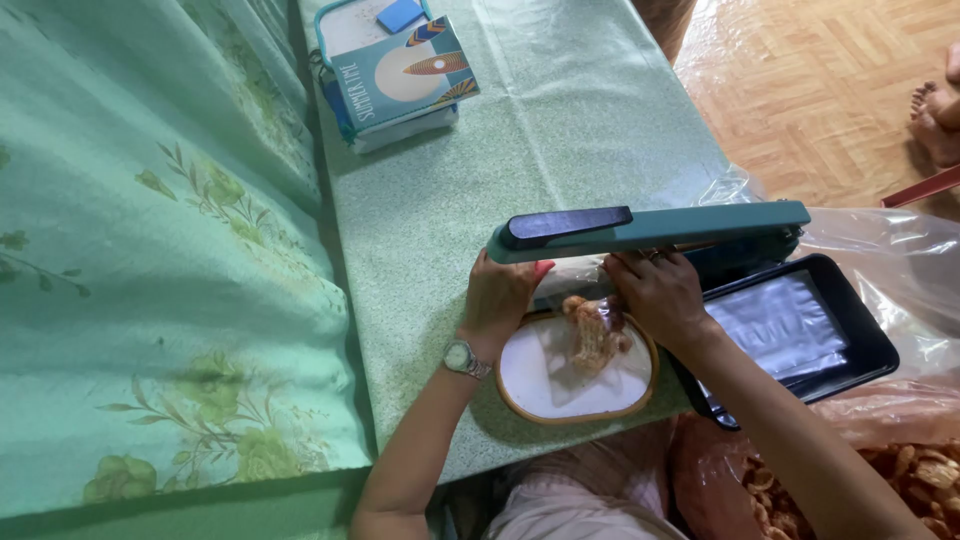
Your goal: Scooping fried food into small plastic bags and sealing them with a heat sealer
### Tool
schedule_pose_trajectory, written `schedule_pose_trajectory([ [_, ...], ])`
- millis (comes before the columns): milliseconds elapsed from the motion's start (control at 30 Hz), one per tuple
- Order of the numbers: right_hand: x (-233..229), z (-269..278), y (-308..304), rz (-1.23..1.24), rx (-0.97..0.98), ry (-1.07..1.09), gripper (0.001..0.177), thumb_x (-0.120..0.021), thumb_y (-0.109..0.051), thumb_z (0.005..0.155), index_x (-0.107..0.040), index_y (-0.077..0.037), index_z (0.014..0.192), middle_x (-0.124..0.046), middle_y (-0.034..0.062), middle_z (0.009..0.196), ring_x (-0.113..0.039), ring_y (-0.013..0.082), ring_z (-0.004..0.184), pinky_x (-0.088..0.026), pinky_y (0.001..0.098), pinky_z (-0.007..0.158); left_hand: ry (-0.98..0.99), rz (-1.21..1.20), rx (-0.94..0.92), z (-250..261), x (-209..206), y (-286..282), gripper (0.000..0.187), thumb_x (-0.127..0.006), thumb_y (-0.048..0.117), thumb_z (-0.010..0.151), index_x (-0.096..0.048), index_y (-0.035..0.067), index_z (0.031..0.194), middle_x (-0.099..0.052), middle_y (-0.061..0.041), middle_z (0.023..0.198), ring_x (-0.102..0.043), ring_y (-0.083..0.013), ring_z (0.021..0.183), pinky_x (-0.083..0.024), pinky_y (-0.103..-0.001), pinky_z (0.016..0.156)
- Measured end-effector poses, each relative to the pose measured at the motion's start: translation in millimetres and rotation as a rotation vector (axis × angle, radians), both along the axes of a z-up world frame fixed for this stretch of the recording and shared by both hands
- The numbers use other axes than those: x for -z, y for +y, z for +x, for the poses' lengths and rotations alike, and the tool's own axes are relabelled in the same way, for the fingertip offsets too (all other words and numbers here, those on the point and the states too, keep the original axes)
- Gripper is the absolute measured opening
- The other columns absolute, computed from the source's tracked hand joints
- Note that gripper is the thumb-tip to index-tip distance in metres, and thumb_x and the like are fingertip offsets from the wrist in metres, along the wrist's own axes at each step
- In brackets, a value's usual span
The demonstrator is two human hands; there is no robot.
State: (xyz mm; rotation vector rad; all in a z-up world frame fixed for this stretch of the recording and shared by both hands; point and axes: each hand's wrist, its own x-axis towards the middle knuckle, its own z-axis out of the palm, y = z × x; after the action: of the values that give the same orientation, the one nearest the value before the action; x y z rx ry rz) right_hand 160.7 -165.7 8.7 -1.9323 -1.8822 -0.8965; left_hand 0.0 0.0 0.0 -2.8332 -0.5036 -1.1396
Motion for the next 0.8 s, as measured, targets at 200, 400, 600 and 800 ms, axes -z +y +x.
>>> schedule_pose_trajectory([
  [200, 32.5, 8.4, -1.4, -0.094, 0.175, 0.038, 0.025, -0.065, -0.023, 0.077, -0.068, -0.022, 0.102, -0.067, 0.0005, 0.076, -0.064, 0.0271, 0.056, -0.047, 0.0430, 0.070, -0.054, -0.028, 0.112, 2.0, -6.2, 15.9, 0.034, -0.067, 0.033, 0.083, -0.058, 0.007, 0.063, -0.051, -0.007, 0.060, -0.055, -0.0298, 0.066, -0.050, -0.039, 0.061],
  [400, 44.3, 10.9, 3.3, -0.142, 0.274, -0.020, 0.028, -0.062, -0.018, 0.078, -0.068, -0.021, 0.105, -0.067, 0.0016, 0.072, -0.062, 0.0274, 0.050, -0.047, 0.0436, 0.066, -0.063, -0.114, 0.311, 8.3, -12.3, 22.6, 0.025, -0.071, 0.024, 0.082, -0.064, 0.001, 0.073, -0.057, -0.016, 0.069, -0.060, -0.0395, 0.070, -0.053, -0.048, 0.060],
  [600, -16.9, -18.9, -2.8, -0.219, 0.285, -0.035, 0.026, -0.065, -0.012, 0.080, -0.068, -0.015, 0.106, -0.068, 0.0038, 0.079, -0.063, 0.0242, 0.054, -0.050, 0.0397, 0.065, 0.235, -1.096, 0.551, 3.8, -48.1, 37.9, 0.038, -0.067, 0.026, 0.084, -0.066, -0.003, 0.109, -0.066, -0.029, 0.104, -0.060, -0.0478, 0.104, -0.049, -0.056, 0.092],
  [800, -106.0, -41.9, -5.6, -0.075, 0.035, 0.310, 0.015, -0.069, -0.021, 0.084, -0.068, -0.015, 0.098, -0.066, 0.0040, 0.093, -0.065, 0.0287, 0.063, -0.051, 0.0404, 0.064, 0.396, -1.283, 0.897, 26.8, 14.6, 94.8, 0.044, -0.069, 0.028, 0.087, -0.063, -0.003, 0.117, -0.062, -0.026, 0.118, -0.055, -0.0383, 0.115, -0.043, -0.052, 0.102],
])
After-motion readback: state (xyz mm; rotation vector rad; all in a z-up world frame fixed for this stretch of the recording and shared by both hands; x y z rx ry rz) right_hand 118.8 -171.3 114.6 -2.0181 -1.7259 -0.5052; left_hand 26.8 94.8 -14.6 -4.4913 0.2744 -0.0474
